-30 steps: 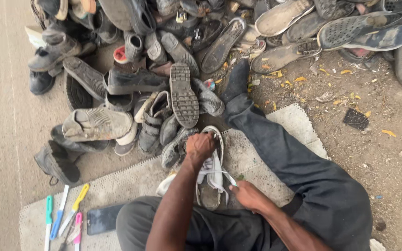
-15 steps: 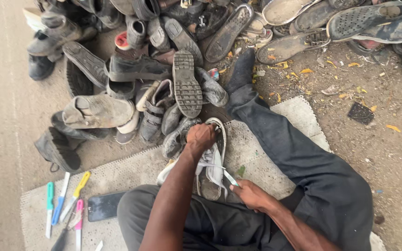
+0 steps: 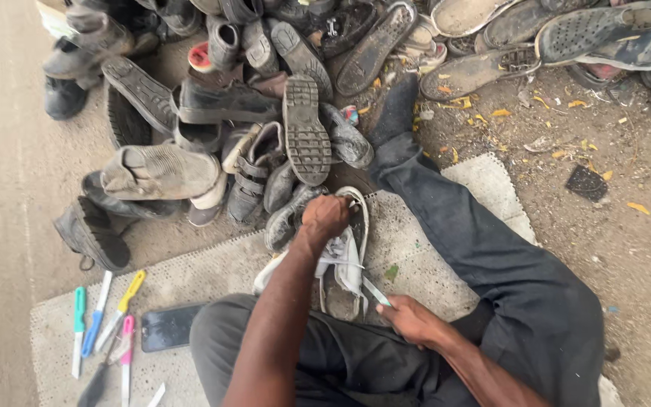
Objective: The person is repairing shoes by using a blade to trim and shape old shoe soles and uppers. They handle various discarded shoe parts and a white sneaker, cutting away excess material by hand to prepare the components for reassembly.
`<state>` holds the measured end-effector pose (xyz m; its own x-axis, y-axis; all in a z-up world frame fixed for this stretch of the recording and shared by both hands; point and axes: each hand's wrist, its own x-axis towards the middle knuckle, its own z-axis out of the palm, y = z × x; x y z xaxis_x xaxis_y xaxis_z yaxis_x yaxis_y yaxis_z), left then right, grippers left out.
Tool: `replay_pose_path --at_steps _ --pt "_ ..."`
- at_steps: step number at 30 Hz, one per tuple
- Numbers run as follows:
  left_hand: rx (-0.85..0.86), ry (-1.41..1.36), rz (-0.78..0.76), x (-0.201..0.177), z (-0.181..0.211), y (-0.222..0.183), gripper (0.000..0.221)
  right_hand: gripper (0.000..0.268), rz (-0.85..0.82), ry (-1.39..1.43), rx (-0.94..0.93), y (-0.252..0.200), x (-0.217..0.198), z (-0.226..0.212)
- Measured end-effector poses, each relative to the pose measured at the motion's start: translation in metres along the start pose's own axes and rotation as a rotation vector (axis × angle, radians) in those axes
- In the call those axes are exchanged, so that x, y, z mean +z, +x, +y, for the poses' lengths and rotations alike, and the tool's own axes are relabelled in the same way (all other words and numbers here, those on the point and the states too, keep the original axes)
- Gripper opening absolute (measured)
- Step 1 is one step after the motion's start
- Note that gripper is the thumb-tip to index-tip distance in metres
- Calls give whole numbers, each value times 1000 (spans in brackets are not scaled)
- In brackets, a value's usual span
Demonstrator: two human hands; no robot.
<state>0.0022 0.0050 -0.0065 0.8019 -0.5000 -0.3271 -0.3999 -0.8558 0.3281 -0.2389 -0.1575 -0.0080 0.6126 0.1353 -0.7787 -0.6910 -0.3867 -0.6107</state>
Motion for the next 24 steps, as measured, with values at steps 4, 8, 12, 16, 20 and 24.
replay_pose_path --at_steps 4,8,12,16,20,24 --pt "49 16 -25 -4 -3 -1 33 35 143 -181 -352 67 9 18" --pt "49 -6 16 0 -3 0 31 38 91 -213 -208 82 13 25" --pt "87 20 68 1 -7 1 28 32 11 -247 -249 39 5 31" --pt "66 -26 56 1 -8 3 30 34 3 -278 -250 43 8 25" --pt "49 -54 45 5 -9 7 32 36 -67 -233 -234 42 2 15" --pt "34 -58 121 17 -14 14 34 34 -70 -324 -215 7 2 26"
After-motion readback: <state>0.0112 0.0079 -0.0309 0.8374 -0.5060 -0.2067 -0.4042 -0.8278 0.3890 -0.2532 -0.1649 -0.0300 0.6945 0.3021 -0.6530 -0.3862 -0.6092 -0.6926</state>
